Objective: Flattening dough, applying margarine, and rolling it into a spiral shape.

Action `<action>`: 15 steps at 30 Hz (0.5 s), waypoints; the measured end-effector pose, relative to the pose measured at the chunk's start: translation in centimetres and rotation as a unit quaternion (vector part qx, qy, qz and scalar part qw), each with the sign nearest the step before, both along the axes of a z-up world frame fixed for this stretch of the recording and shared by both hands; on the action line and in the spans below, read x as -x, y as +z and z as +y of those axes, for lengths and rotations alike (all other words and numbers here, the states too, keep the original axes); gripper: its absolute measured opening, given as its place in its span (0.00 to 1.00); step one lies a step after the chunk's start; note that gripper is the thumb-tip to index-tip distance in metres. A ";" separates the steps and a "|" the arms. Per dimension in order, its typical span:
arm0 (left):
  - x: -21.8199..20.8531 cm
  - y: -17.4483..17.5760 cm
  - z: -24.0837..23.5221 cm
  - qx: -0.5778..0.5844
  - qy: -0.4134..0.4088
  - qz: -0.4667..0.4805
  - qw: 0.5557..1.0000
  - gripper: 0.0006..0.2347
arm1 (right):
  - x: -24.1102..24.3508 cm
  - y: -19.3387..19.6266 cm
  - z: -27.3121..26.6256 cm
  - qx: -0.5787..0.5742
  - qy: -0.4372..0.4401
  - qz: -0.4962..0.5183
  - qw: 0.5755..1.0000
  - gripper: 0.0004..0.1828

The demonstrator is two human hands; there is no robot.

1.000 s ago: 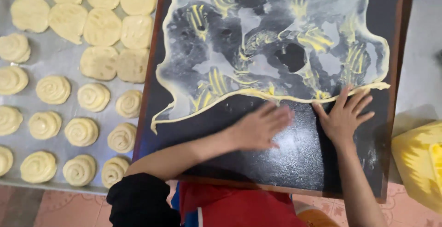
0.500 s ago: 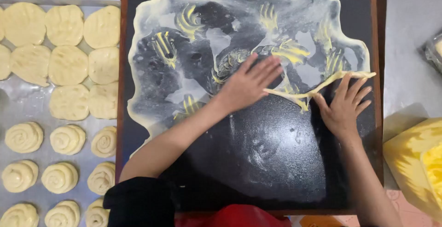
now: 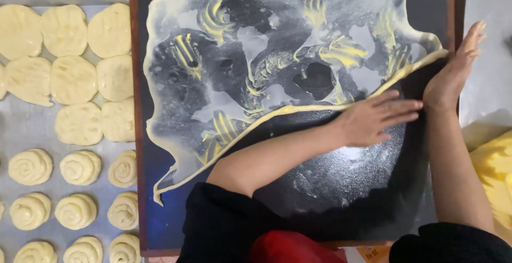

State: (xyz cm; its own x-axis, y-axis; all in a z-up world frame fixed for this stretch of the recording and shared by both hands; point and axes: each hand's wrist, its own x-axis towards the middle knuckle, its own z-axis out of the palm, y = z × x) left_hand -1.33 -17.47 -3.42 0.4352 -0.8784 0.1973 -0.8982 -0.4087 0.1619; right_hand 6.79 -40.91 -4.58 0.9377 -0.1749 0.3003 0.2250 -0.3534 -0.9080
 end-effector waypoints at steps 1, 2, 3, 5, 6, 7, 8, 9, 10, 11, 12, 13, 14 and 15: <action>-1.6 -1.2 -0.8 0.004 -0.004 0.002 1.000 0.35 | 1.2 0.6 0.4 0.004 -0.004 0.002 1.000 0.36; -3.6 -2.3 -1.6 0.016 0.052 -0.062 0.997 0.38 | 2.0 1.4 0.8 -0.057 -0.008 0.030 0.998 0.37; -5.7 -3.3 -2.4 0.030 0.105 -0.125 0.986 0.40 | 2.7 2.3 1.2 -0.117 -0.012 0.056 0.991 0.39; -8.1 0.7 0.4 0.009 0.170 -0.114 0.979 0.40 | 6.5 3.5 2.3 0.114 0.021 0.081 0.990 0.46; -9.3 2.6 1.9 -0.019 0.235 -0.095 0.967 0.39 | 8.4 3.8 3.0 0.335 0.054 0.111 0.934 0.53; -9.0 6.0 3.5 -0.017 0.234 -0.099 0.967 0.39 | 8.2 3.7 3.1 0.336 0.051 0.108 0.934 0.53; -8.5 9.1 5.2 -0.007 0.277 -0.001 0.961 0.38 | 8.1 3.3 3.4 0.420 0.053 0.118 0.898 0.52; -8.0 12.2 6.9 0.002 0.316 0.097 0.944 0.37 | 8.0 2.9 3.7 0.500 0.054 0.127 0.855 0.51; -6.7 9.7 6.6 0.001 0.316 0.098 0.944 0.37 | 6.9 2.5 3.5 0.500 0.055 0.128 0.855 0.51; -5.4 7.1 6.4 0.141 0.259 0.061 0.954 0.35 | 5.8 2.2 3.3 0.506 0.055 0.120 0.853 0.51; -4.4 4.8 6.3 0.277 0.195 0.017 0.941 0.33 | 4.2 2.0 3.2 0.511 0.056 0.108 0.851 0.50; -1.6 4.1 6.8 0.276 0.197 0.015 0.941 0.33 | 2.7 2.0 3.3 0.510 0.057 0.105 0.852 0.50; 1.0 3.4 7.4 0.175 0.108 0.030 0.978 0.34 | 0.9 2.0 3.5 0.504 0.055 0.083 0.858 0.50; 3.6 2.7 8.0 0.071 0.018 0.045 0.996 0.34 | -0.9 2.0 3.8 0.497 0.054 0.060 0.864 0.50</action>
State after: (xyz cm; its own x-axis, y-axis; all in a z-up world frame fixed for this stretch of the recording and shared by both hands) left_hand -4.89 -9.42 -0.71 0.4879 -0.8278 0.2768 -0.8625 -0.4083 0.2990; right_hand 7.70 -37.10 -2.59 0.9674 0.2032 0.1512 0.2298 -0.9551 -0.1871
